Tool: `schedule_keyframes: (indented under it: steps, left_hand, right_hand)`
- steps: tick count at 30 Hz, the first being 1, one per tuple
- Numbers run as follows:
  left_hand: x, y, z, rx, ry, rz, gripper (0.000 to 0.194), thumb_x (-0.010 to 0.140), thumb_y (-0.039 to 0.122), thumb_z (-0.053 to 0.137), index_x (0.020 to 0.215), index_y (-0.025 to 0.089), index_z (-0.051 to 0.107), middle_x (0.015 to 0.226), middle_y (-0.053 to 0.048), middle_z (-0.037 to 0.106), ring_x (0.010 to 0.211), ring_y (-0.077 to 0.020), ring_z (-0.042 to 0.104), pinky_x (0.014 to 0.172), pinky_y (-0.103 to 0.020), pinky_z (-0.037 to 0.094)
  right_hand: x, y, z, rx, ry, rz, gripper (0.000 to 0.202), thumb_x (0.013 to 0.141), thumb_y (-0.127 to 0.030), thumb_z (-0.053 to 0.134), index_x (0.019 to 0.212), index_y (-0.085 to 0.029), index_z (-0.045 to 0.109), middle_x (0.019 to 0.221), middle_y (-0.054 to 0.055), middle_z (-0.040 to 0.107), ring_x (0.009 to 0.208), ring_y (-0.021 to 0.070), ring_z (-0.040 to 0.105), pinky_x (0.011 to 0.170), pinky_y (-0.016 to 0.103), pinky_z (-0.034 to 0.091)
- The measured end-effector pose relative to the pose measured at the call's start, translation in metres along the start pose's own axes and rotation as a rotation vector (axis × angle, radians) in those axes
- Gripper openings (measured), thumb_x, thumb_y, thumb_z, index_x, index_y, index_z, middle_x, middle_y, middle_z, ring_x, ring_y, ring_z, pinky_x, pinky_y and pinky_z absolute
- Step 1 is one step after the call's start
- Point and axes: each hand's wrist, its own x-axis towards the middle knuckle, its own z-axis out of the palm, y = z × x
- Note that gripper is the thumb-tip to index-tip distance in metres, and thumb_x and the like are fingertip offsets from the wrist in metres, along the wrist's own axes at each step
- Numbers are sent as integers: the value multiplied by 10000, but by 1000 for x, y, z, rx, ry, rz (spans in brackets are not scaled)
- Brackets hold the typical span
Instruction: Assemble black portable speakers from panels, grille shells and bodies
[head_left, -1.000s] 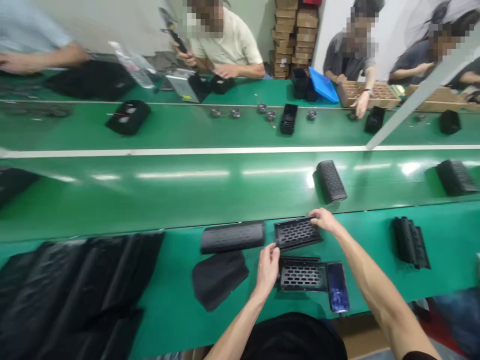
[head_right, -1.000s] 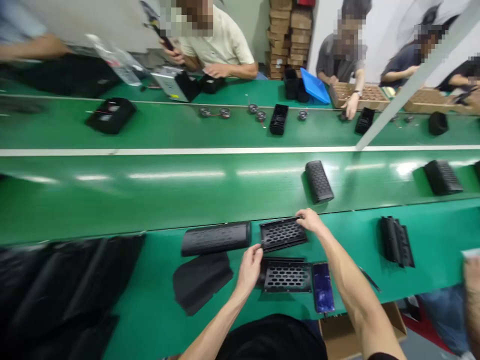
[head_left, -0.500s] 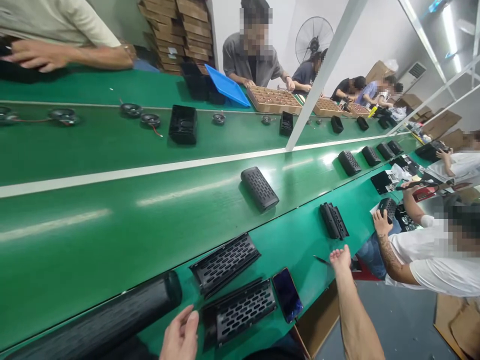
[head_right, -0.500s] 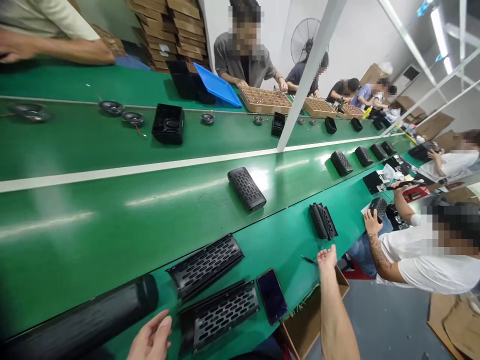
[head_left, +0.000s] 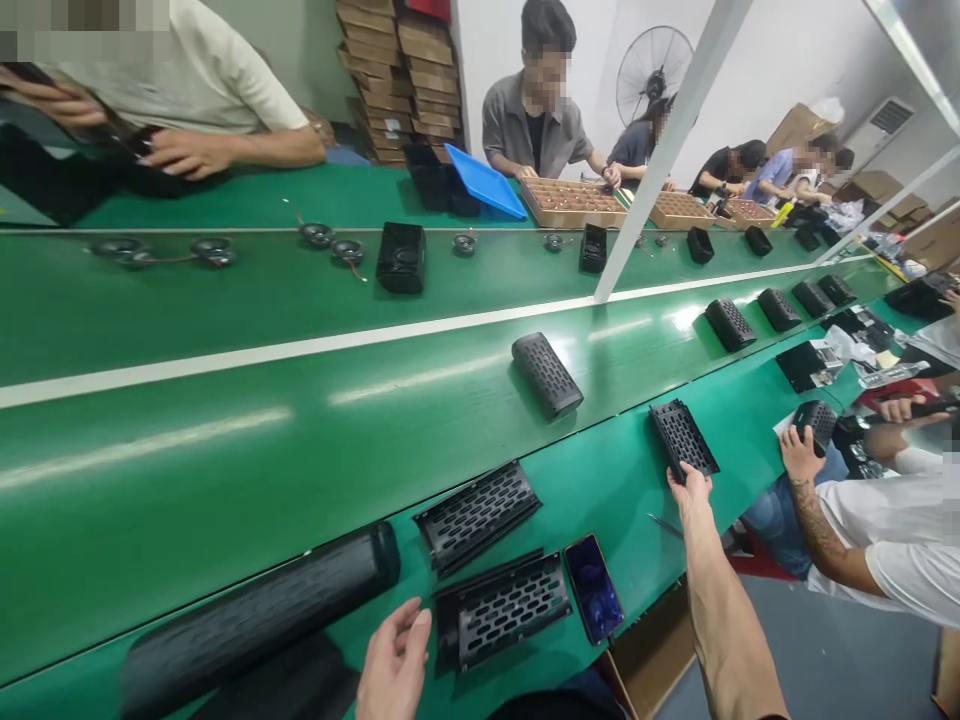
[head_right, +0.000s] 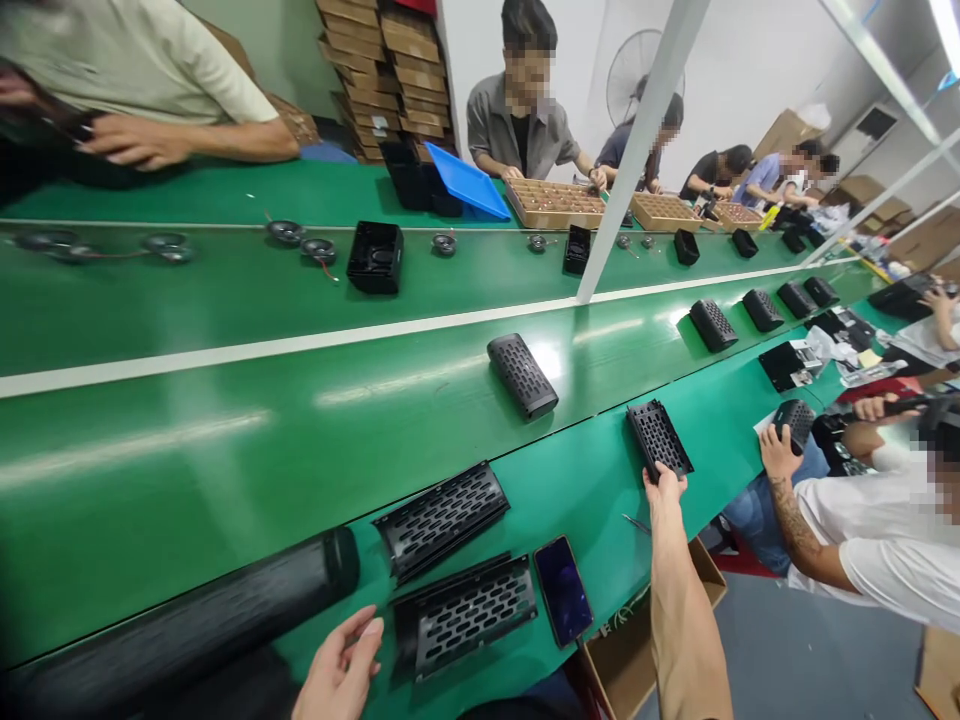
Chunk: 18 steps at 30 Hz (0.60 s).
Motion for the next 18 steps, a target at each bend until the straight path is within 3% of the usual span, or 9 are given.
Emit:
schedule_keyframes:
  steps: [4, 8, 11, 14, 18]
  left_hand:
    - [-2, -9, -2, -19, 39, 19, 701, 802, 700, 522, 1284, 200, 619, 1215, -136, 672, 961, -314, 706, 752, -388, 582]
    - [-10, -12, 5, -86, 58, 107, 703, 792, 710, 544, 1240, 175, 631, 1188, -137, 687, 963, -296, 700, 804, -393, 574]
    - [-16, -5, 13, -190, 31, 186, 665, 805, 704, 567, 1190, 167, 644, 1125, -132, 706, 955, -274, 692, 776, -365, 573]
    - [-20, 2, 21, -286, -50, 226, 600, 833, 663, 587, 1169, 169, 643, 1030, -106, 703, 885, -231, 678, 730, -329, 569]
    - [-24, 4, 33, -417, -176, 270, 595, 858, 594, 623, 1287, 183, 588, 1101, -104, 658, 844, -188, 655, 709, -321, 576]
  right_hand:
    - [-10, -1, 4, 43, -57, 45, 137, 908, -137, 665, 1013, -185, 592, 1012, 18, 639, 819, 154, 643, 682, 324, 617]
    - [-30, -13, -3, 52, -141, 69, 228, 768, -64, 667, 881, -209, 534, 976, 7, 645, 824, 160, 636, 692, 362, 636]
    - [-48, -16, -16, 42, -182, 86, 292, 695, -50, 668, 906, -220, 558, 1041, 12, 669, 876, 166, 649, 707, 352, 629]
    - [-72, -11, -36, -22, -277, 72, 390, 605, -83, 767, 925, -235, 604, 1058, 19, 703, 930, 215, 670, 746, 412, 619]
    - [-120, 9, -55, -302, -450, 144, 514, 486, -220, 937, 922, -215, 665, 962, 65, 739, 903, 279, 689, 786, 476, 592]
